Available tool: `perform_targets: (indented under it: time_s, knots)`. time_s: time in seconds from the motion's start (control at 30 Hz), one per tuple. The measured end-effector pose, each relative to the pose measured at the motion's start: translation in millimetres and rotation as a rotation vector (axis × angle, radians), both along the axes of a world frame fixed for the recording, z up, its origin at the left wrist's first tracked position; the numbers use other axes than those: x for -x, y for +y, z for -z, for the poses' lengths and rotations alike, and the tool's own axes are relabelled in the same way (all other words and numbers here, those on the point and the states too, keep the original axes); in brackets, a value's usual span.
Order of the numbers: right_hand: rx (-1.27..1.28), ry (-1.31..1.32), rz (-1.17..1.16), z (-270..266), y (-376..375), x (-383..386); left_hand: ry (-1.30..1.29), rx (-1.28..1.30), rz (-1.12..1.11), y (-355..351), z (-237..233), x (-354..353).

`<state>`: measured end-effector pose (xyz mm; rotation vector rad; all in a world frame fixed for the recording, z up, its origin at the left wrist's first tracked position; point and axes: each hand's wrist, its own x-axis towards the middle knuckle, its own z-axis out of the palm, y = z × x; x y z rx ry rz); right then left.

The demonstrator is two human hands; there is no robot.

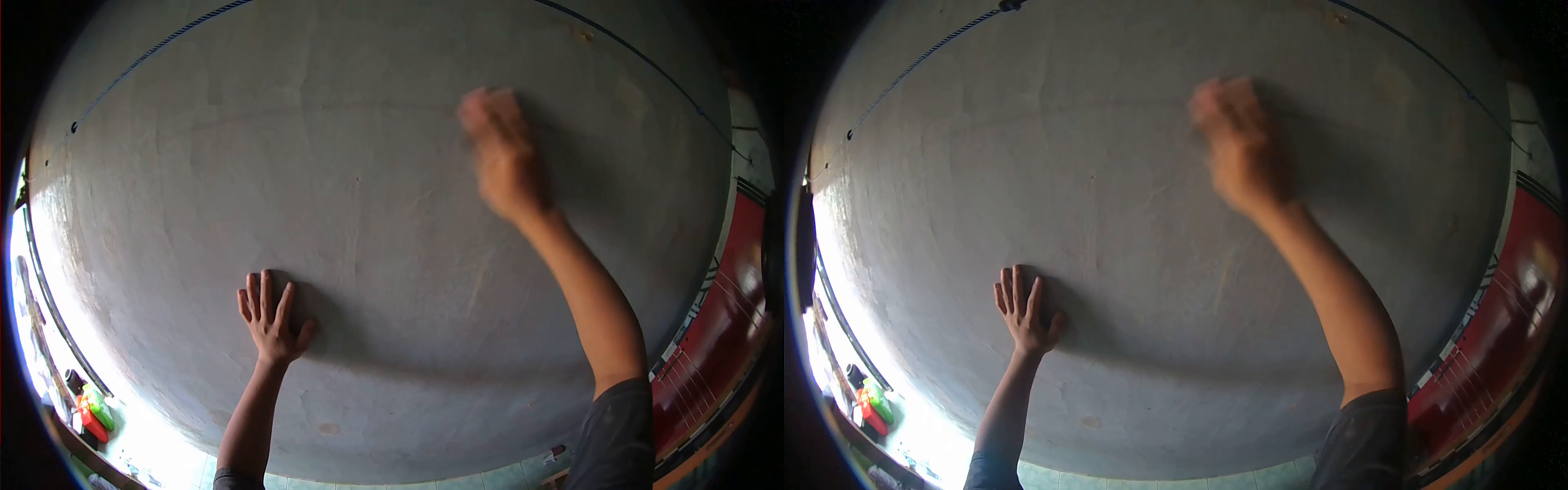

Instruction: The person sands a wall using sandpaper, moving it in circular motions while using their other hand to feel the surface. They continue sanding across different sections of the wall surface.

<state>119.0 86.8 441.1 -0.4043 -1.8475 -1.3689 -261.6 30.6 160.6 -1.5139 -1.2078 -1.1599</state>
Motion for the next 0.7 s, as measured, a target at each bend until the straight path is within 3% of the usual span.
perform_targets:
  time_s: [0.03, 0.1, 0.2, 0.3, 0.4, 0.47, 0.5, 0.57, 0.6, 0.7]
  knots:
    - [0.002, -0.143, 0.083, 21.7, -9.7, 11.6, 0.009, 0.003, -0.010, -0.5, -0.4, 1.1]
    - [0.342, -0.508, -0.201, 85.2, -11.8, 32.7, 0.025, 0.008, -0.027, -1.4, -0.2, 2.6]
    - [0.265, -0.428, -0.163, 69.4, -15.9, 11.9, 0.057, 0.005, -0.022, -7.2, -9.3, 0.1]
    - [0.072, 0.104, -0.123, 23.2, -7.9, -42.9, 0.048, -0.008, -0.039, -10.6, -8.8, -9.1]
    - [-0.014, -0.137, 0.009, 59.0, -26.1, -42.9, 0.025, -0.033, -0.098, -15.1, -13.6, -26.1]
    - [0.341, -0.491, -0.204, 120.1, -34.0, -27.2, 0.019, -0.051, -0.107, -17.5, -22.9, -40.9]
    - [0.316, -0.474, -0.192, 116.4, -30.1, -36.6, 0.021, -0.063, -0.113, -14.3, -36.2, -51.2]
    - [0.289, -0.420, -0.166, 87.1, -12.7, -61.5, 0.035, -0.059, -0.085, -0.6, -80.5, -71.6]
    - [0.097, -0.309, -0.102, 57.1, -12.5, -88.2, 0.043, -0.054, -0.079, 1.5, -96.9, -81.6]
    - [-0.084, 0.398, -0.018, 28.4, 14.8, -166.5, 0.055, -0.075, -0.065, 9.4, -131.3, -109.9]
